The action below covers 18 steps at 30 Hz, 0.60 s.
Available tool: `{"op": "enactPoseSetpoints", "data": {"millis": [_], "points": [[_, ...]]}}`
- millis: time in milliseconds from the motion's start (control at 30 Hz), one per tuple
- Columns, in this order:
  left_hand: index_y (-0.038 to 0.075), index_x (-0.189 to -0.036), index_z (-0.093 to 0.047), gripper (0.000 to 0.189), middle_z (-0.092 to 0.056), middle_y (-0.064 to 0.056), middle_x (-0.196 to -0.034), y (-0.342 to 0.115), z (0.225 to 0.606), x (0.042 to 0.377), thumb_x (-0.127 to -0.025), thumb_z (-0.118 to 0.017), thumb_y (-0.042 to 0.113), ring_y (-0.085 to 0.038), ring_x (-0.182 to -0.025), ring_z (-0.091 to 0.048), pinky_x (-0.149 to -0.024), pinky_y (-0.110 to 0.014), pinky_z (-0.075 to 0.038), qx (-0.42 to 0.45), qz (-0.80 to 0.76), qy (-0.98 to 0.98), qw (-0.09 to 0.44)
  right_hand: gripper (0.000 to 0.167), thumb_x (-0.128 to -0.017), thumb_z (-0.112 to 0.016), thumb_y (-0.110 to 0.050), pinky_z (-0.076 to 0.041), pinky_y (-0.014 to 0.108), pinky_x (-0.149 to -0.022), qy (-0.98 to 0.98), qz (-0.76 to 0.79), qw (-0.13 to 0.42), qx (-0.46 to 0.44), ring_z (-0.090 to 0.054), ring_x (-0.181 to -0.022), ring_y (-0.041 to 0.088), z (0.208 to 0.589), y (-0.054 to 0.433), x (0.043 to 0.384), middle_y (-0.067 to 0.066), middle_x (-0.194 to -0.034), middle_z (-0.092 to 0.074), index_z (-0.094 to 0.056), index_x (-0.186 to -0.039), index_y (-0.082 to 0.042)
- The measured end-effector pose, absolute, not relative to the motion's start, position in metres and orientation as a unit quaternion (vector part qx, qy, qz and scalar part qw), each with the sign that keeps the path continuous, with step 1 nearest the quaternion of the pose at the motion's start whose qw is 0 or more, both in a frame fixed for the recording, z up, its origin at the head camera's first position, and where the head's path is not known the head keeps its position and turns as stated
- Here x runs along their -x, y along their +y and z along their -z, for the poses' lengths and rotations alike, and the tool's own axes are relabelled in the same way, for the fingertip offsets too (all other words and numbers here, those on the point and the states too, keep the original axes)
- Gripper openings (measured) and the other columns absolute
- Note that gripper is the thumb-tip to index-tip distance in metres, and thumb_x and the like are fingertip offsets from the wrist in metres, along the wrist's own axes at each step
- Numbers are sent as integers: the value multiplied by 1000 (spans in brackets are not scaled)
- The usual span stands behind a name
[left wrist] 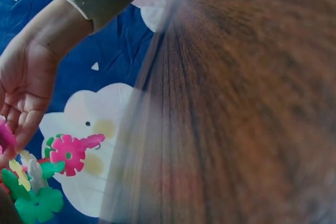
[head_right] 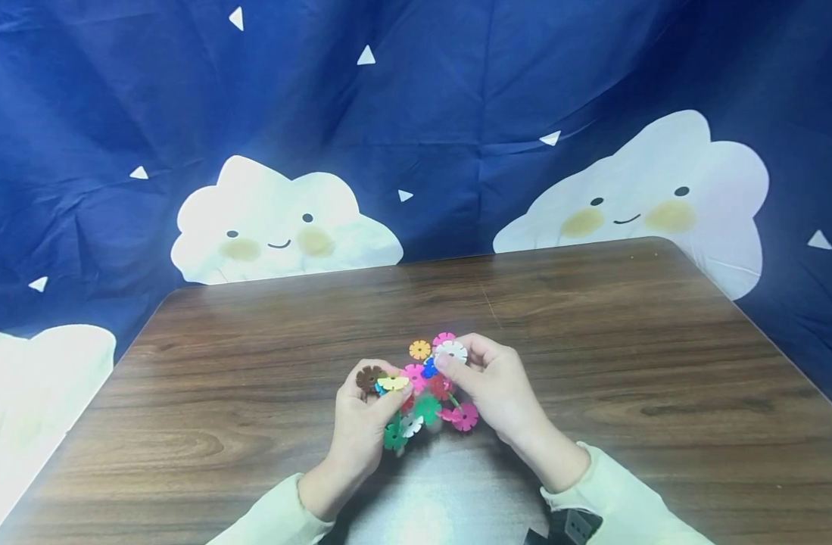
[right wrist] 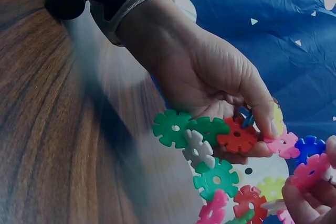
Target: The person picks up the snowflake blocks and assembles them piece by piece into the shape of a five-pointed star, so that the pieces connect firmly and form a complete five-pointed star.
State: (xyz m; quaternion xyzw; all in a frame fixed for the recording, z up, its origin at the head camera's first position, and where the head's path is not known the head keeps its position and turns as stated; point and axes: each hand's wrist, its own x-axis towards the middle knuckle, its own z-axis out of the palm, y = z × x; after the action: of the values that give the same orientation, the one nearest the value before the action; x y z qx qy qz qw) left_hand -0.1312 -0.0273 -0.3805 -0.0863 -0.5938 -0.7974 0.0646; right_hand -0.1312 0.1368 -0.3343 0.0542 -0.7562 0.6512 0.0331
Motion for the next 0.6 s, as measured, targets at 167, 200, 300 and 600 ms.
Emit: {"op": "enactPoseSetpoints", "data": {"millis": [167, 200, 300, 600], "points": [[-11, -90, -53, 21, -61, -1, -79, -26, 380, 130, -72, -65, -11, -7, -68, -57, -60, -18, -50, 91, 792, -600, 71, 21, -84, -66, -9, -51, 25, -62, -768, -636, 34, -59, -58, -63, 9, 332, 135, 128, 0, -72, -63, -61, -95, 8], [-11, -90, -53, 21, -61, -1, -79, -26, 380, 130, -73, -65, -11, -7, -69, -58, -60, -18, -50, 93, 792, -600, 70, 21, -85, -66, -9, -51, 25, -62, -769, -635, 34, -60, -58, -63, 9, 332, 134, 128, -1, -72, -64, -60, -95, 8], [-11, -90, -54, 21, -61, -1, -80, -26, 381, 130, -73, -65, -11, -7, -69, -57, -60, -18, -50, 91, 793, -599, 69, 20, -85, -65, -9, -52, 24, -63, -769, -636, 34, -59, -58, -63, 8, 333, 133, 127, 0, -74, -64, -60, -96, 7], [-14, -92, -52, 24, -62, -2, -81, -26, 381, 133, -72, -65, -10, -7, -72, -60, -65, -21, -53, 61, 809, -583, 47, 24, -86, -64, -13, -52, 23, -64, -792, -606, 32, -64, -60, -69, 6, 329, 134, 128, 13, -85, -66, -61, -102, 4]]}}
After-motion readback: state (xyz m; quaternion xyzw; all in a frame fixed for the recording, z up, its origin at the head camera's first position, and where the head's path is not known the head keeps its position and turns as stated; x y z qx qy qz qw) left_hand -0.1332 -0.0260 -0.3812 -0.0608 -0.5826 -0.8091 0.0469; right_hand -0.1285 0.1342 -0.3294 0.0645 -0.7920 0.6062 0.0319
